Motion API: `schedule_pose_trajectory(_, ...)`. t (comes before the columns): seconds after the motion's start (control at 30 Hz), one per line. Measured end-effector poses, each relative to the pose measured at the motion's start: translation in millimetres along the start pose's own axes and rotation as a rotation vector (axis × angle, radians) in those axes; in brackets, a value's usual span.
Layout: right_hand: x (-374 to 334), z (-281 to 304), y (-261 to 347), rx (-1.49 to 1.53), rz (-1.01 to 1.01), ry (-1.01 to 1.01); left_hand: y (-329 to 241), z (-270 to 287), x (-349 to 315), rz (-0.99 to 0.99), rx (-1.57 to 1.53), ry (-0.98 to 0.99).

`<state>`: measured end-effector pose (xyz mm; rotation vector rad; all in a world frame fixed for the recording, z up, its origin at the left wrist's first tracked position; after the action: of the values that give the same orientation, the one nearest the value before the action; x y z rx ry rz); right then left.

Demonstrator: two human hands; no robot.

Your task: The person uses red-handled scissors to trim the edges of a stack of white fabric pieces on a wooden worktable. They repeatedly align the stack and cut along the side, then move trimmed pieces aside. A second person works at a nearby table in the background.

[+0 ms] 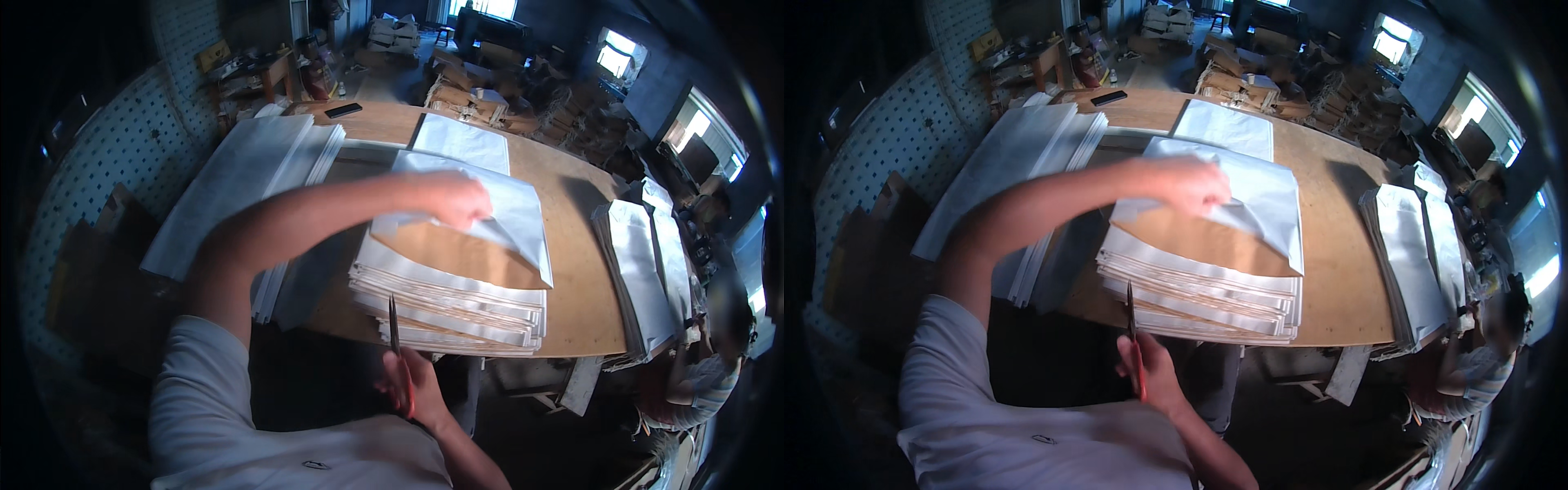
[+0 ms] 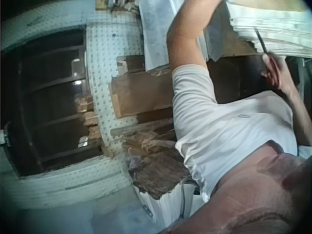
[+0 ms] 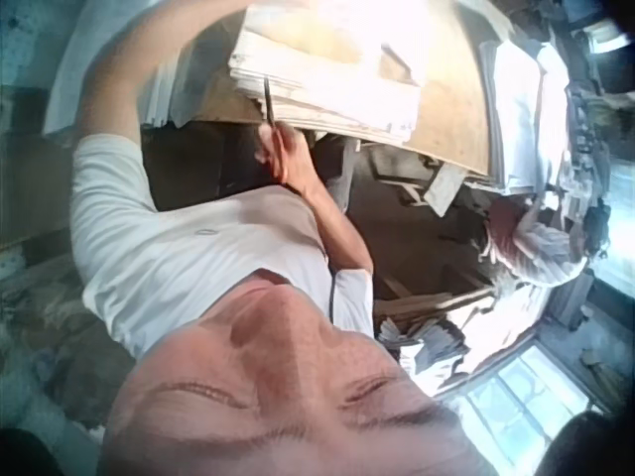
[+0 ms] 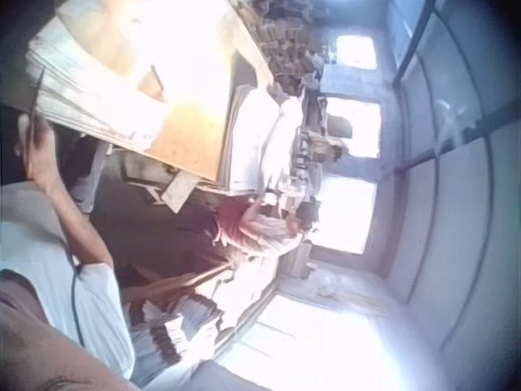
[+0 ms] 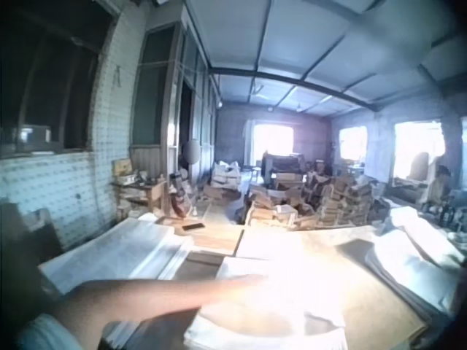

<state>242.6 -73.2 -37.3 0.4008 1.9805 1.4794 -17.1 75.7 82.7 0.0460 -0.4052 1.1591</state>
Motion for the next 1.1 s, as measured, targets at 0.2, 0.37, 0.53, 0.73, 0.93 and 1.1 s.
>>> schedule_pose_trajectory(0.2, -12.9, 21.6, 13.2, -0.091, 0.014, -0.024, 117.7, 113.4, 88.1, 0.352, 0.631, -0.417)
schedule_pose_trajectory(0.37, -19.8, 62.0, 7.2, 0.048, 0.0, -0.11, 43.6, 59.7, 86.9, 0.023, 0.008, -0.638)
schedule_pose_trajectory(0.53, -15.8, 83.1, -2.0, 0.075, 0.052, -0.17, -14.4, -40.2, -63.9, 0.098, 0.1, 0.177)
schedule_pose_trajectory(0.73, -0.1, 86.6, 0.0, 0.103, 0.077, -0.144, -31.6, -72.1, -90.6, 0.302, -0.119, 0.051)
schedule_pose_trajectory(0.93, -7.4, 90.1, -9.4, 0.11, 0.043, -0.143, -22.3, -77.9, -90.7, 0.285, -0.19, 0.037)
schedule_pose_trajectory(1.1, -10.0, 93.2, -12.1, 0.129, 0.039, -0.172, -17.7, -76.2, -92.5, 0.314, -0.194, 0.016)
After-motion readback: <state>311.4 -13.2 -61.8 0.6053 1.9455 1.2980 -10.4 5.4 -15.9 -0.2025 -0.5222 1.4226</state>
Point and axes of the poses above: each hand's wrist, its own x-axis towards the middle knuckle, its own z-axis out of the back of the hand, y = z × x, the point moved 1 cm from there along x, towards the middle knuckle, and after that the axes turned 14 degrees about -y, right-handed, at the moved point
